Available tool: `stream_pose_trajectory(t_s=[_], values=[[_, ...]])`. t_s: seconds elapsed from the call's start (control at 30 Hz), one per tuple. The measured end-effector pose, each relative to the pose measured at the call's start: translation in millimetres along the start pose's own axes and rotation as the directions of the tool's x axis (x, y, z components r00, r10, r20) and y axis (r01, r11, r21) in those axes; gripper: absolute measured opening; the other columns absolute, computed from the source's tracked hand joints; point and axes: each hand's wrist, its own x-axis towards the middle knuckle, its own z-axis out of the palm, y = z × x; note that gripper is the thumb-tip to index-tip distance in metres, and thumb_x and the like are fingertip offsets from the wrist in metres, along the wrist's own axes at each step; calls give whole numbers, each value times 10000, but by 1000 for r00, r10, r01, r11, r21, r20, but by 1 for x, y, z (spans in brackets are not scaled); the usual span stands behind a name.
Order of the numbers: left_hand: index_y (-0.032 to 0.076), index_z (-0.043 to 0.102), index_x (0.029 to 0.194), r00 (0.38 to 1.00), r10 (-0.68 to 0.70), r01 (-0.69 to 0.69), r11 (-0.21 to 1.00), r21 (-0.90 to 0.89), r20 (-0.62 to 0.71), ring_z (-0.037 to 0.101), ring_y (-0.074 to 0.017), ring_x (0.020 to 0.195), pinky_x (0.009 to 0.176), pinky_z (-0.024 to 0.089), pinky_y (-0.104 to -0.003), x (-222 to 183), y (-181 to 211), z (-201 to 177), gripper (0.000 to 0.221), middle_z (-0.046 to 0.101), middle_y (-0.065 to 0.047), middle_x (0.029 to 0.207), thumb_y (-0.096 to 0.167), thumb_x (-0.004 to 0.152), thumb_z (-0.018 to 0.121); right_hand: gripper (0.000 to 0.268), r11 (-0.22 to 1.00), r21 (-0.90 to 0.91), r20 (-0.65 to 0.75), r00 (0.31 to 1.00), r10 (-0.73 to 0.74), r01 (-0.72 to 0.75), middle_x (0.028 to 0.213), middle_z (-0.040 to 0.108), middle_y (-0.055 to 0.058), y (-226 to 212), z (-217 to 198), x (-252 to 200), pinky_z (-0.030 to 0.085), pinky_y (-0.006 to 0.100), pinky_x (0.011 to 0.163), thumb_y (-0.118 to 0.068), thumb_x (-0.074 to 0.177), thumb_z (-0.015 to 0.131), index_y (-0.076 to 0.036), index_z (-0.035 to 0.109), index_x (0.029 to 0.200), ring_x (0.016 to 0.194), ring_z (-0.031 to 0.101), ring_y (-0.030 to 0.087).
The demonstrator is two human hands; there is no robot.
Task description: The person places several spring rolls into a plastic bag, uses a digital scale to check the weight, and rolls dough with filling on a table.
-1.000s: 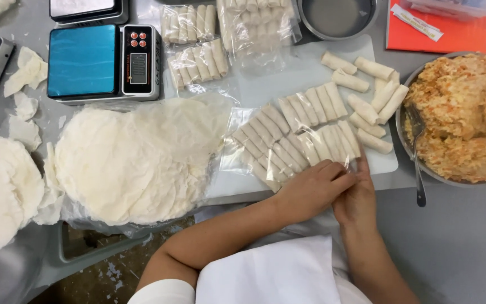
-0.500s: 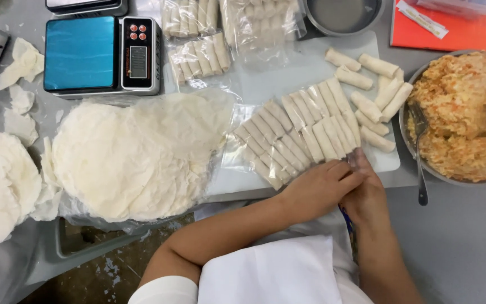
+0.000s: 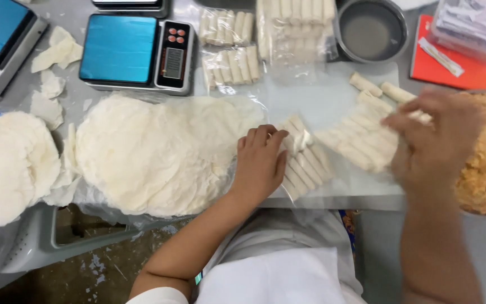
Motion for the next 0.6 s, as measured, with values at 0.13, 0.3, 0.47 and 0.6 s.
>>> stream_pose_trajectory(t_s=[0.13,0.3,0.47,0.6], values=[[88,585,1301,999,-22,22,1000,14,-45,529,-351,1233,999,386,-507,-12,-14,-6,408,568,-151,1329,175,904,618,252,987,-17,178,972,-155,160,1137,668,163,-11,15,95,362,551,987,39,1186,670,-63,783,986,1060,589,423],[284,500,1519,967,225,-220,974,-49,119,227,-428,1599,1166,127,-786,-43,-14,21,638,365,-141,1679,516,928,558,208,969,170,-33,984,-173,177,1098,610,194,-58,131,173,345,534,920,23,1116,623,56,706,928,1023,571,404],[295,568,1453,955,272,-277,960,31,122,306,-370,1599,1213,176,-785,-52,-15,40,449,468,-136,1616,404,1017,569,314,746,661,-141,990,17,82,922,723,101,-93,299,222,396,407,806,-233,1110,546,-24,764,1024,851,631,271],[82,727,977,952,296,-294,955,-44,73,517,-381,1306,1286,130,-729,-53,-26,48,222,631,-158,1228,76,826,565,127,126,901,378,894,239,-415,1006,793,32,-132,407,222,599,318,613,-141,1015,612,-139,739,1018,829,743,143]])
